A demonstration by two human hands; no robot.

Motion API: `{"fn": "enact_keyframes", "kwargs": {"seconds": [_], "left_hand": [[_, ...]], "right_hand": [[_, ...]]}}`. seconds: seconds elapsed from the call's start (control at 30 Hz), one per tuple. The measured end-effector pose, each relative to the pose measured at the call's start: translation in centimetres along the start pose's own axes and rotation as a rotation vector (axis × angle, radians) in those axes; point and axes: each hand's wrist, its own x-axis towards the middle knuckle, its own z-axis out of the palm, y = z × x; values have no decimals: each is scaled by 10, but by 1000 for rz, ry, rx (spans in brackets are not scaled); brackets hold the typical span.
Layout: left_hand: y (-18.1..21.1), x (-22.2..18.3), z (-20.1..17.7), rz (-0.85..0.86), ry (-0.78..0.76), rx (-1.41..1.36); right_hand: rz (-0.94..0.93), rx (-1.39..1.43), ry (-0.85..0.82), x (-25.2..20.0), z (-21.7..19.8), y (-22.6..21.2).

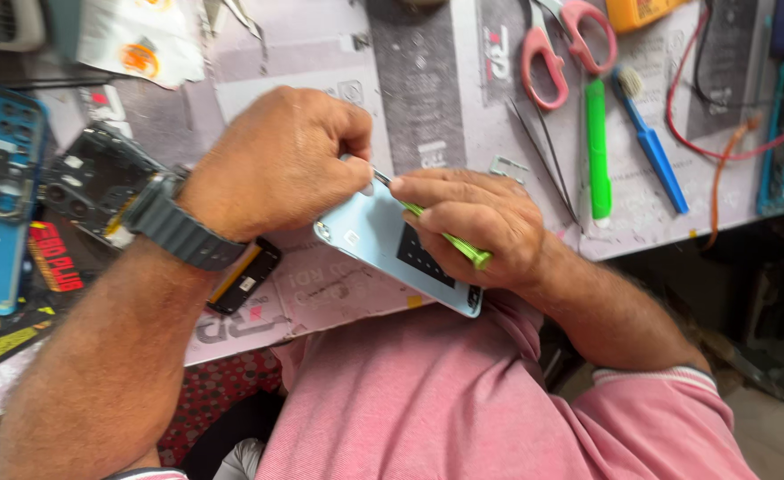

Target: The person works on a light blue smartphone back cover, using tweezers to remove a small component and a green tool to pry at the edges. They then cut a piece of tape with scissors and apply it to the device, followed by further prying and adjustment with the green tool and tweezers.

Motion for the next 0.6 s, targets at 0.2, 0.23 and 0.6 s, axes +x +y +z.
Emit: {"fn": "enact_keyframes", "kwargs": {"seconds": [0.2,0.23,0.6], "left_hand": [[0,-1,0,-37,-14,-22],[-1,-2,2,-19,-8,-17],[3,-4,-3,-19,-74,-104]], "right_hand": [[16,-22,-7,-1,0,-2],[31,-3,-12,-2,1,-1],[332,288,306,-27,-43,-26]]}}
